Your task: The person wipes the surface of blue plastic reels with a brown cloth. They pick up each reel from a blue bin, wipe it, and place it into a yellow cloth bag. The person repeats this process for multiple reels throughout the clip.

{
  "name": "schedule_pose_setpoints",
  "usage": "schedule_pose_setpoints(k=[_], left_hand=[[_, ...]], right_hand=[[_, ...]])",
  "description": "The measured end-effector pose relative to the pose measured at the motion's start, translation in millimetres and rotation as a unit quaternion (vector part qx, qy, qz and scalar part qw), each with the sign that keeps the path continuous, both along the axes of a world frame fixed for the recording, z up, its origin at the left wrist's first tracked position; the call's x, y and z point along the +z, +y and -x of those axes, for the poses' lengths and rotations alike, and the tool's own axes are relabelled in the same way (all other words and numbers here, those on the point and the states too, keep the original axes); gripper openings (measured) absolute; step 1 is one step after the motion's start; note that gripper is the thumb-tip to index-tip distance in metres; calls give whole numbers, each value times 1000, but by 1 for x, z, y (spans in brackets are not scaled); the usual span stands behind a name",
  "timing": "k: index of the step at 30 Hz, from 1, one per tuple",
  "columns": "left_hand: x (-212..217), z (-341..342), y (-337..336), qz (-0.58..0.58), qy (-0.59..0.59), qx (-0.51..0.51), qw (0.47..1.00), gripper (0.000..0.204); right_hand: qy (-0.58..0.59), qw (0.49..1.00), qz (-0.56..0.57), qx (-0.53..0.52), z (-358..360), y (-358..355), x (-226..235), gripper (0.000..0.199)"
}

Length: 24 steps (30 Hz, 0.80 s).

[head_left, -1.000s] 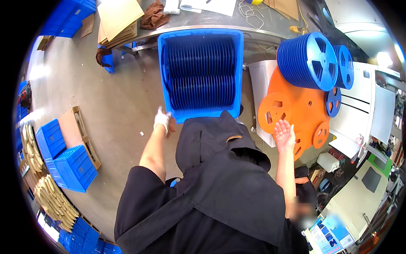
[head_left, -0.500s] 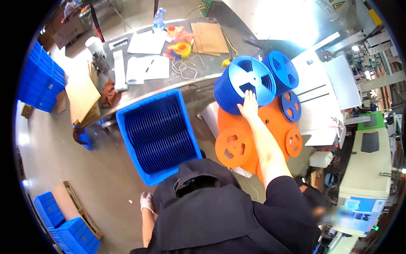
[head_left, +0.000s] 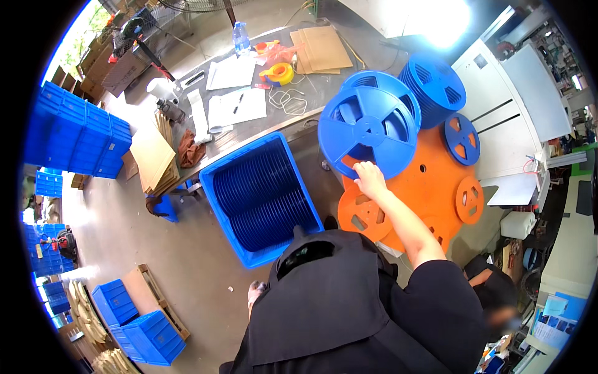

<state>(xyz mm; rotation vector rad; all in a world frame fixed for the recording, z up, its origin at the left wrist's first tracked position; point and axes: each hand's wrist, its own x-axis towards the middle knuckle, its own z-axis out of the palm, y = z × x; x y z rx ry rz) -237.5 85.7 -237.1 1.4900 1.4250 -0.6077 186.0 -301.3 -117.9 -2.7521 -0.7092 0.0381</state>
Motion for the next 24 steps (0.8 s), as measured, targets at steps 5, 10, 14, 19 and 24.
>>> schedule_pose_setpoints(k=[5,10,14,19,24], left_hand=[[-67,50,80,39,-158,39,986,58],[-35,-11,50,-5,-179,-16,984,56],[-31,-17,66,-21,-165,6,986,54],[-42,-12,76,-7,-156,15,988,54],[-62,20,114,25,-146,-35,988,56]], right_hand=[[-6,994,-70,83,53,21,1,32],[-56,990,-56,120,76,9,12,27],[-93,982,-77,148,85,31,20,25],[-101,974,-98,175,87,62,52,26],[-117,934,-298,160,90,122,124,36]])
